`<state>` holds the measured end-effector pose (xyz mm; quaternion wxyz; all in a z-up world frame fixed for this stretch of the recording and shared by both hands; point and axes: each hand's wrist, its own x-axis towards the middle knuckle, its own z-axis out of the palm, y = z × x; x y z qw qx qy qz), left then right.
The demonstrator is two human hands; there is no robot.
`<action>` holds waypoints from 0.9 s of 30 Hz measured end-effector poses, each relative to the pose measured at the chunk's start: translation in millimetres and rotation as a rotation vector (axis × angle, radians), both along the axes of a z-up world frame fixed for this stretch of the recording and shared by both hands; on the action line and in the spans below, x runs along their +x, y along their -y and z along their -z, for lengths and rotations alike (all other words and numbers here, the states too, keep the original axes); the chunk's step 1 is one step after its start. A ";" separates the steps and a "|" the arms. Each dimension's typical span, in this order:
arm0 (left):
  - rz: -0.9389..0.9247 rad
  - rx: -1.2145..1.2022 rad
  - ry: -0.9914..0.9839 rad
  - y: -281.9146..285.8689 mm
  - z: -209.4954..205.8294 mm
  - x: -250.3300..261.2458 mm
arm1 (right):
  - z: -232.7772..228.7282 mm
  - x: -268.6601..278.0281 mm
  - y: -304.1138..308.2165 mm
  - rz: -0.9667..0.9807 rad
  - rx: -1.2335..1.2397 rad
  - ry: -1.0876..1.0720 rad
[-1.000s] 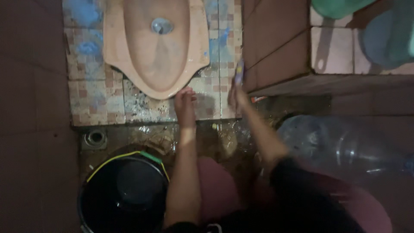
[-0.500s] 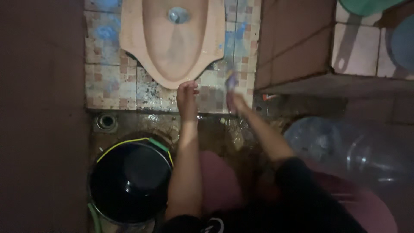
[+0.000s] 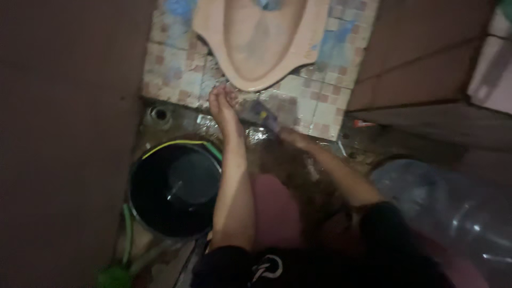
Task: The person applies cleaning powder to a floor urinal, then uses a brush and water from a jug to scrub the urinal and surrounding tiled floor. The person repeatedly rinses the brush and continues scrubbing the area.
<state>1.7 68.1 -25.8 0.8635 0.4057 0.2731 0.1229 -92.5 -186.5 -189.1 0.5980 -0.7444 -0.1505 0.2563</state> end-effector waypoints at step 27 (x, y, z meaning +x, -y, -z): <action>-0.472 0.229 -0.059 -122.5 -18.4 -41.3 | 21.3 44.3 -91.4 -0.181 -0.381 0.675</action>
